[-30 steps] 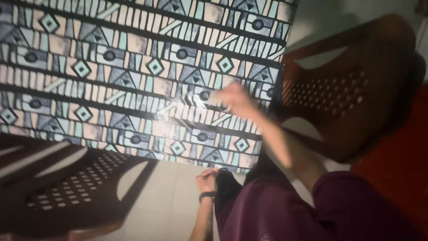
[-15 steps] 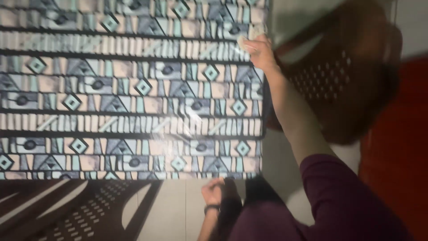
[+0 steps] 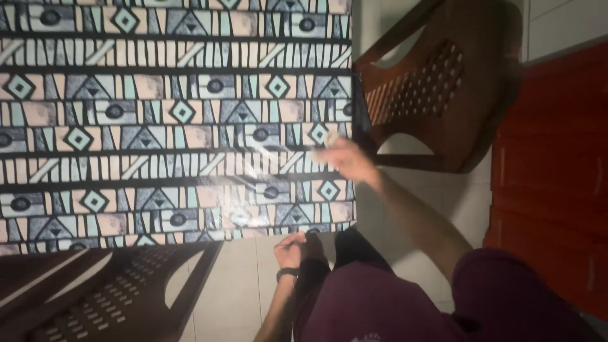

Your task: The recorder is wiping down a dining table with a cloth.

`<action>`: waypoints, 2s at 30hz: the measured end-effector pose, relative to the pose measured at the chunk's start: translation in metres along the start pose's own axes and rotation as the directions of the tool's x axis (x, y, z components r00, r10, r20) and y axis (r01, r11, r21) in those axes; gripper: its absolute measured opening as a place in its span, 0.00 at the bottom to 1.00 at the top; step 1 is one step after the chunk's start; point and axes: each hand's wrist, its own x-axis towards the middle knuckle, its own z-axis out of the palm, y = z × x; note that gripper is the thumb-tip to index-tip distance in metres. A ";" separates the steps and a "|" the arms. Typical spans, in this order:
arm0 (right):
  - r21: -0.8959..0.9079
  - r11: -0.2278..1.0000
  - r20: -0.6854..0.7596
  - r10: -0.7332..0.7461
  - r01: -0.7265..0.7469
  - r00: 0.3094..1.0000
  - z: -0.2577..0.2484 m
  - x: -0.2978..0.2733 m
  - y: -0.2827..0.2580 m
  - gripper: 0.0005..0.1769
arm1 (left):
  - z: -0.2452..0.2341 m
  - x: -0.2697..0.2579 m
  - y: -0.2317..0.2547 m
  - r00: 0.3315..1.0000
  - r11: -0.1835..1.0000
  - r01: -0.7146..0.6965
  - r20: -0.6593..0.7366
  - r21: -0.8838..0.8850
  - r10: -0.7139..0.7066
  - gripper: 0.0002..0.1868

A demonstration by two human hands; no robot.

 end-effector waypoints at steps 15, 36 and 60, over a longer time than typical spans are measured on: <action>-0.191 0.981 -0.339 -0.104 0.040 0.935 -0.030 0.102 0.067 0.14 | 0.047 0.038 -0.038 0.268 0.608 0.786 0.948 -0.111 -0.174 0.58; 0.237 0.970 -0.284 0.010 0.060 0.959 0.061 -0.068 -0.025 0.12 | 0.038 0.030 0.001 0.322 0.602 0.786 0.925 -0.142 -0.202 0.59; 0.090 0.974 0.239 -0.224 0.208 0.945 0.148 -0.074 -0.094 0.14 | -0.009 0.066 -0.046 0.449 0.459 0.828 0.871 -0.322 -0.198 0.45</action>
